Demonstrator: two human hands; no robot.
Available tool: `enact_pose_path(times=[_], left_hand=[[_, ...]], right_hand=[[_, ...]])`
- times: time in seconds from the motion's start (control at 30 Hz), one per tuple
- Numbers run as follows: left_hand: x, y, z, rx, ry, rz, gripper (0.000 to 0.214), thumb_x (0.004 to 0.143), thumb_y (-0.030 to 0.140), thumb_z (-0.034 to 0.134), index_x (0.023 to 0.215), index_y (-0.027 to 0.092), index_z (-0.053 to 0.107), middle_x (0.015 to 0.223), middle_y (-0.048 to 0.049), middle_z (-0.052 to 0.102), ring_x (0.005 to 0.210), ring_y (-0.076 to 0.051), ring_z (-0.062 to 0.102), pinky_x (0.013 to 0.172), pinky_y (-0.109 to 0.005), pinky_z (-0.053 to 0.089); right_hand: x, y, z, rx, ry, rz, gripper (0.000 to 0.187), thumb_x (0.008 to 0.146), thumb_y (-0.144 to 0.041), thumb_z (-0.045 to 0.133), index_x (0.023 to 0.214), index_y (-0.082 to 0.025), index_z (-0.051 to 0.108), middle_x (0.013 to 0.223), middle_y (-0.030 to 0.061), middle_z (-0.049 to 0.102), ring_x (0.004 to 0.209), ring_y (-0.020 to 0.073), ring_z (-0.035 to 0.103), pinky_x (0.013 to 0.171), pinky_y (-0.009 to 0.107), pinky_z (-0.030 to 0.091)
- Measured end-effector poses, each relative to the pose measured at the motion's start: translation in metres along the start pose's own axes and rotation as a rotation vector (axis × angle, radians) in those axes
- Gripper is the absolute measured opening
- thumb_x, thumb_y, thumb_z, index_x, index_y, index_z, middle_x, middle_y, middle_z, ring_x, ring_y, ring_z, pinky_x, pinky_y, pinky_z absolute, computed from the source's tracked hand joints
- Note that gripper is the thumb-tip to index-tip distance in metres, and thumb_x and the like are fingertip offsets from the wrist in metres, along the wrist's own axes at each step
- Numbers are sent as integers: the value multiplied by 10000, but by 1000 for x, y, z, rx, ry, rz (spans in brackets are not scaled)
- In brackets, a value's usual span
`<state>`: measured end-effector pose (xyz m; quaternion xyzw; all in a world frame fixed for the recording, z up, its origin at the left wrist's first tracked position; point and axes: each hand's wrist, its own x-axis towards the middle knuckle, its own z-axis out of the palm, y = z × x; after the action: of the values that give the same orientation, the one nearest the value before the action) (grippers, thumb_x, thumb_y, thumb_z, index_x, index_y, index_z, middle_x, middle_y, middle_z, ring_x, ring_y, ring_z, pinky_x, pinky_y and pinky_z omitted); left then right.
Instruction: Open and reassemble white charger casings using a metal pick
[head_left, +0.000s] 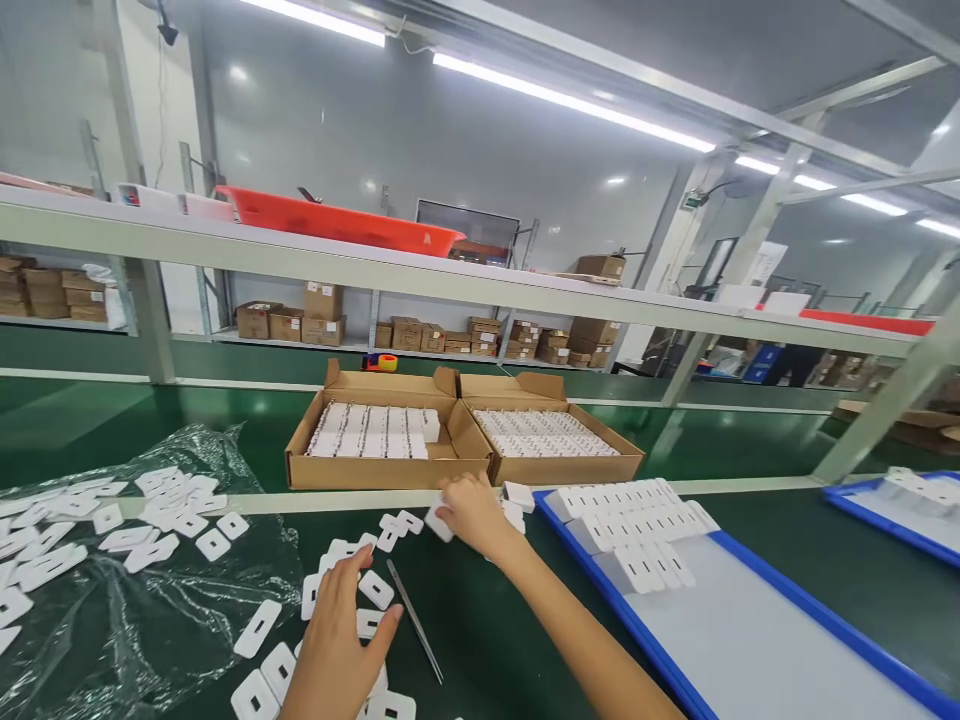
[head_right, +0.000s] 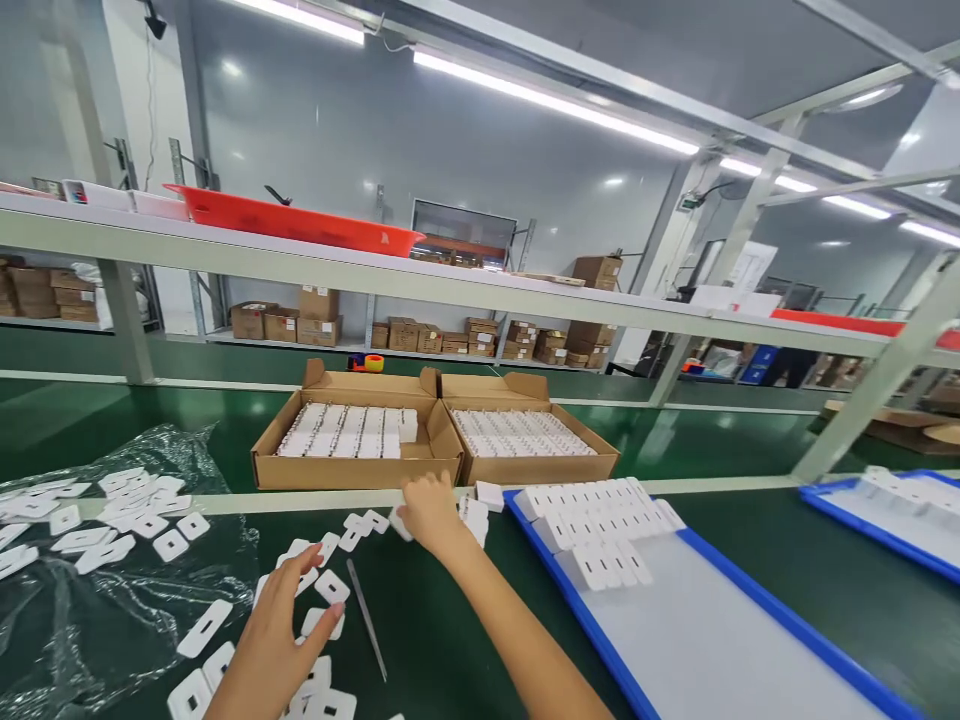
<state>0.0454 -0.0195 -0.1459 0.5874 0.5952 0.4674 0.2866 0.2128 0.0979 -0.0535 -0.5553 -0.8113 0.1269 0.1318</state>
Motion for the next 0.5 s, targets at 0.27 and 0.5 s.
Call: enact_pose_path(times=[0.27, 0.5], left_hand=[[-5, 10, -1, -408, 22, 327, 433, 807, 305, 595, 1206, 239, 437, 1291, -121, 480, 1251, -295, 470, 1036, -478, 396], [-1, 6, -7, -405, 136, 304, 520, 747, 117, 549, 1212, 249, 359, 1196, -92, 451, 1066, -231, 553, 892, -359, 459]], right_hand=[[-75, -55, 31, 618, -274, -156, 396, 1002, -377, 269, 1237, -108, 441, 980, 124, 710, 869, 195, 687, 736, 276, 539], [-133, 17, 60, -6, -265, -342, 370, 801, -255, 678, 1168, -208, 651, 1222, 129, 626, 1029, 323, 617, 854, 401, 543]])
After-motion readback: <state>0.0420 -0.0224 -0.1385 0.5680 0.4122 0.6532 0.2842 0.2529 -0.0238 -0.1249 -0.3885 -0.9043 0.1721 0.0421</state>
